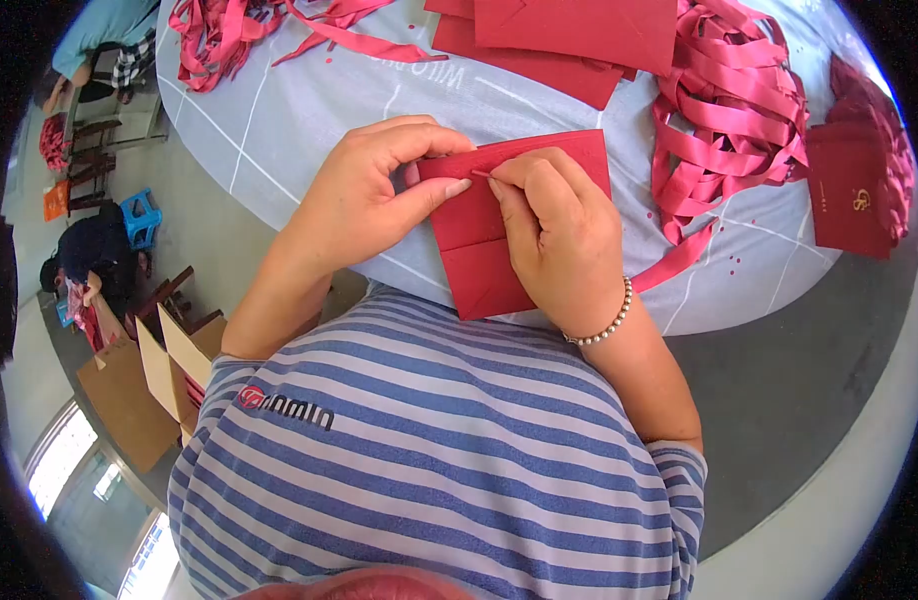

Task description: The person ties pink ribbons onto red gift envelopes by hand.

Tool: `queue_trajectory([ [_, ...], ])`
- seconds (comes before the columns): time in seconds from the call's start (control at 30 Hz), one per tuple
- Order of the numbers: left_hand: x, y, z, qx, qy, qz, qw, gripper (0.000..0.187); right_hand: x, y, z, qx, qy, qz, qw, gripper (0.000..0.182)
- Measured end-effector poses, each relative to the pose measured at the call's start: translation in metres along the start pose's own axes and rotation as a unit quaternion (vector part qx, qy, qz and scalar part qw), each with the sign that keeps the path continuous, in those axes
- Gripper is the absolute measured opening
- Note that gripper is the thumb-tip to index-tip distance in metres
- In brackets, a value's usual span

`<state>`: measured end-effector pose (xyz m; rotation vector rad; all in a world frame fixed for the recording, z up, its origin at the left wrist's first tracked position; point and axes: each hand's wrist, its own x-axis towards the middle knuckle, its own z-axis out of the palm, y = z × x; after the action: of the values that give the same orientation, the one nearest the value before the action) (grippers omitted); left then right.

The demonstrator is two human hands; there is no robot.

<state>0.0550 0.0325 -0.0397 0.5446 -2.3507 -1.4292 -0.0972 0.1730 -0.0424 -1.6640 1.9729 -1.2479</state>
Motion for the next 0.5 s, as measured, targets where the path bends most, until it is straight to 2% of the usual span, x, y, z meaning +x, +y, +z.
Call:
queue_trajectory([
  [0.13, -0.002, 0.0, 0.003, 0.013, 0.005, 0.007, 1.0, 0.027, 0.0, 0.0, 0.001, -0.009, -0.001, 0.0, 1.0, 0.008],
  [0.23, -0.003, -0.001, 0.006, 0.027, 0.024, 0.032, 0.999, 0.027, 0.001, -0.005, 0.003, -0.083, -0.007, -0.056, 0.995, 0.011],
  [0.3, -0.003, 0.001, 0.005, 0.072, 0.05, 0.09, 0.992, 0.027, 0.001, -0.009, 0.007, -0.164, 0.0, -0.114, 0.98, 0.024],
  [0.33, -0.003, 0.001, 0.004, 0.072, 0.053, 0.092, 0.992, 0.027, 0.001, -0.012, 0.005, -0.195, -0.021, -0.126, 0.973, 0.028],
  [0.5, -0.003, -0.003, 0.003, 0.031, 0.048, 0.067, 0.996, 0.027, 0.0, -0.014, 0.01, -0.227, -0.018, -0.143, 0.963, 0.025],
])
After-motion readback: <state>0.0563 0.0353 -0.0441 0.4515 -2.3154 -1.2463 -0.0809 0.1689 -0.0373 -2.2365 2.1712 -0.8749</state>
